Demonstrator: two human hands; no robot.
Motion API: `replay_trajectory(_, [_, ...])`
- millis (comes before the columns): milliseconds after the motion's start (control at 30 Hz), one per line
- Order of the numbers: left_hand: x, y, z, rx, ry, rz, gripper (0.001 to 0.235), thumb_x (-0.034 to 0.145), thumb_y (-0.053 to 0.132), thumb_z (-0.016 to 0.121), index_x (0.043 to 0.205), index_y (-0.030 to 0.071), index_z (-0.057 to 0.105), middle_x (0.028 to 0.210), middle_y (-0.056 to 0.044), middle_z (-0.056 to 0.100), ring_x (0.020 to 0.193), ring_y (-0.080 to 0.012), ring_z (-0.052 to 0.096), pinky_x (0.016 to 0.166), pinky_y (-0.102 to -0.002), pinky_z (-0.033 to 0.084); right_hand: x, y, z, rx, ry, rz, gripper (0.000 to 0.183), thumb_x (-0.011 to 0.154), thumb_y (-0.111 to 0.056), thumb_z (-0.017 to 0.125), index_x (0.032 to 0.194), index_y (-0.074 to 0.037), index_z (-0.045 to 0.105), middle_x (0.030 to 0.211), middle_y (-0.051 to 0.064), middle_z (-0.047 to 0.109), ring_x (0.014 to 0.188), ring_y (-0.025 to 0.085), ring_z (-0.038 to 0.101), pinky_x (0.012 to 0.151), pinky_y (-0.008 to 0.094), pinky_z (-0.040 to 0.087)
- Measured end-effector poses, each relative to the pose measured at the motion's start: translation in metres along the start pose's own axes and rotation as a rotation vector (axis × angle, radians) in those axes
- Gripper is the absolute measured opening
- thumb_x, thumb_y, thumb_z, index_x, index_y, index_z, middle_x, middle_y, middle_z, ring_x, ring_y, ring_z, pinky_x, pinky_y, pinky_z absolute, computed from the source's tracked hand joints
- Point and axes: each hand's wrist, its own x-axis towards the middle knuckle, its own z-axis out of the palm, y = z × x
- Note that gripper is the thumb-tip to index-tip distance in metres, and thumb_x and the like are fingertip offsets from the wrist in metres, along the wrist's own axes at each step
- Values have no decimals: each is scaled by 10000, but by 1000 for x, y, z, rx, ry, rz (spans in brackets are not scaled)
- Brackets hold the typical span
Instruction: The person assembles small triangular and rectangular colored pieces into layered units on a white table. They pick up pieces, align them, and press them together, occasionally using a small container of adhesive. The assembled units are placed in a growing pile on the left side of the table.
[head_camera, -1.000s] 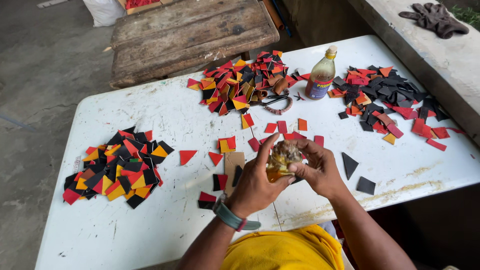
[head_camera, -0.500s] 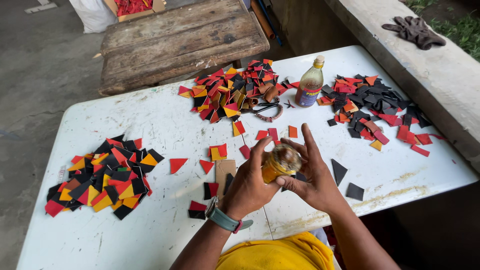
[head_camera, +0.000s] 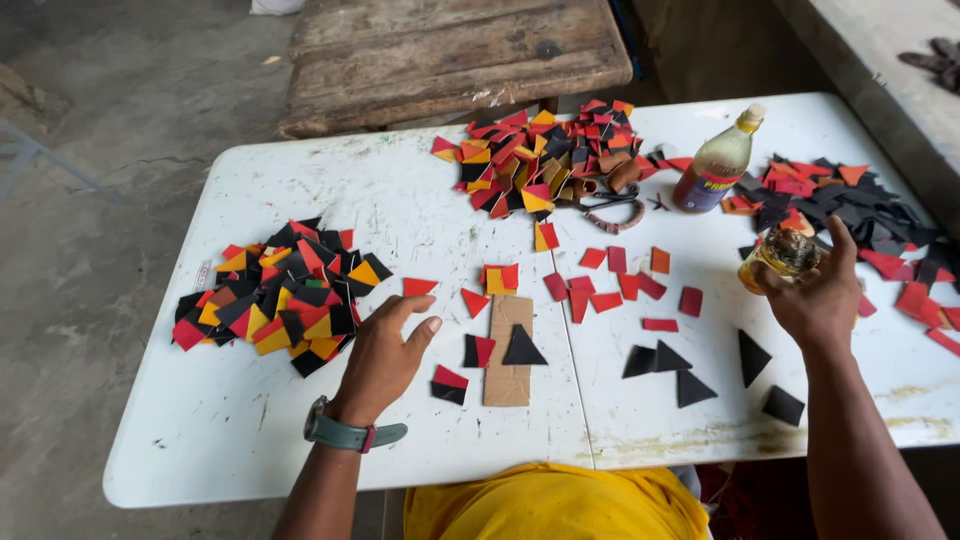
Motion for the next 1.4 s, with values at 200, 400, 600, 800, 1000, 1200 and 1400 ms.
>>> replay_trajectory(200, [-8, -10, 33, 40, -195, 22, 249, 897, 89, 709, 1135, 17, 714, 1082, -165, 728, 980, -328, 714, 864, -404, 563, -7, 6, 0, -21, -51, -28, 1101, 847, -224, 924, 1655, -21, 204, 1520, 258, 527, 1301, 301, 600, 1055, 401, 495])
replay_trajectory(400, [1, -18, 55, 144, -335, 18, 341, 845, 55, 744, 1183, 23, 706, 1169, -147, 693, 993, -333, 700, 885, -414, 553, -49, -46, -31, 5, 171, -167, 936, 845, -89, 890, 1589, -19, 326, 1401, 237, 586, 1157, 287, 635, 905, 382, 538])
replay_trajectory(600, [0, -20, 61, 102, -332, -99, 295, 812, 55, 777, 1099, 27, 713, 1141, -146, 697, 969, -322, 704, 861, -397, 565, -136, -147, 44, 190, -331, -111, 809, 782, -239, 845, 1493, -176, 465, 1026, 10, 752, 824, 201, 717, 790, 339, 586])
replay_trajectory(800, [-9, -22, 60, -30, -226, -98, 251, 784, 55, 814, 985, 5, 673, 988, -147, 750, 938, -304, 732, 817, -374, 572, -147, -233, 87, -102, -724, -242, 946, 750, -221, 881, 1521, -181, 335, 1041, 89, 775, 1007, 280, 698, 930, 423, 516])
replay_trajectory(1000, [-4, -59, 62, -258, -233, -290, 188, 861, 97, 773, 1001, 18, 676, 917, -104, 784, 855, -157, 759, 743, -279, 582, -141, -227, 90, 121, -824, 29, 931, 737, -90, 871, 1509, -196, 363, 1047, 54, 718, 918, 191, 704, 869, 311, 568])
replay_trajectory(1200, [5, -81, 39, -637, -177, -366, 171, 901, 90, 738, 1028, -19, 701, 899, -58, 745, 824, -76, 672, 755, -228, 567, -120, -185, 92, 702, -853, 180, 798, 769, 72, 803, 1462, -146, 472, 843, 34, 596, 810, 119, 616, 777, 292, 545])
replay_trajectory(1400, [43, -81, 27, -506, -67, -315, 191, 909, 122, 732, 1060, 6, 738, 862, -43, 752, 776, -67, 668, 682, -227, 544, -64, -177, 127, 920, -687, 329, 625, 869, 106, 655, 1425, -133, 496, 986, 55, 663, 816, 175, 658, 723, 321, 557])
